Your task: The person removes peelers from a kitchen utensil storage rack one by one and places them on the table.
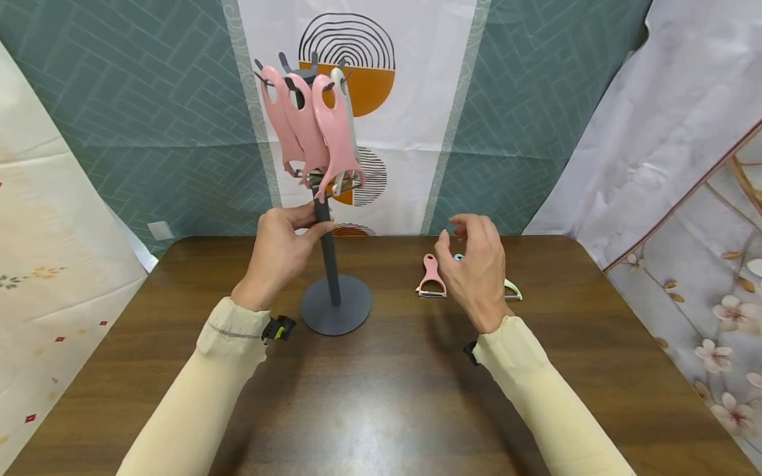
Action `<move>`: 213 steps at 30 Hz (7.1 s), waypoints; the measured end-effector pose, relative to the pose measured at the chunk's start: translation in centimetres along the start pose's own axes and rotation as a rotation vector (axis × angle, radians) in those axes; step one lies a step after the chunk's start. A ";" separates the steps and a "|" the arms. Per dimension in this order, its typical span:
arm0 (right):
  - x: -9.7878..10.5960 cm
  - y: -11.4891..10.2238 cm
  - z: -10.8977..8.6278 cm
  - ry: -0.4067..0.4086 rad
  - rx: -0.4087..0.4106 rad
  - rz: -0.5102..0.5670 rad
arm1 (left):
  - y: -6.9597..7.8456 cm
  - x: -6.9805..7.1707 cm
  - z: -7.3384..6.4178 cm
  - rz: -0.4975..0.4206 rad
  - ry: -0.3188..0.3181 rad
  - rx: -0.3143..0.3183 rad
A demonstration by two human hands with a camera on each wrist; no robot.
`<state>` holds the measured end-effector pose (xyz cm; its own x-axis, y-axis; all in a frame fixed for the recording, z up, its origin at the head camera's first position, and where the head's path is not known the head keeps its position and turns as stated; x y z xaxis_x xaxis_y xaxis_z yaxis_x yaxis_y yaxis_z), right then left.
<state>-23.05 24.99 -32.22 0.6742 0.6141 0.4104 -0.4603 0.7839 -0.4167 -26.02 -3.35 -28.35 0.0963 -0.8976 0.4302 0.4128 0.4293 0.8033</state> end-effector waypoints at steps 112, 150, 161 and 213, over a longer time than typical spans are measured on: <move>-3.1 -10.3 2.7 0.126 0.095 0.384 | 0.4 0.1 0.0 0.067 -0.028 0.034; -4.2 -14.2 3.8 0.096 0.113 0.484 | 0.5 0.0 0.1 0.094 0.001 0.011; -4.4 -15.1 4.1 0.150 0.103 0.451 | 0.5 -0.1 0.1 0.109 -0.001 0.004; -4.9 -16.1 4.6 0.186 0.060 0.482 | 0.3 0.1 0.1 0.109 0.014 -0.034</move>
<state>-21.61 9.75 -23.83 0.4662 0.8842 0.0296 -0.7727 0.4233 -0.4730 -25.96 -3.24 -28.01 0.1548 -0.8474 0.5078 0.4298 0.5206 0.7377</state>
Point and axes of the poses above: each hand's wrist, its own z-axis towards the middle knuckle, its own x-axis out of the back of the hand, y = z × x, the point moved 2 cm from there along z, towards the middle knuckle, and after that the axes turned 2 degrees about x, right-handed, at the moved point
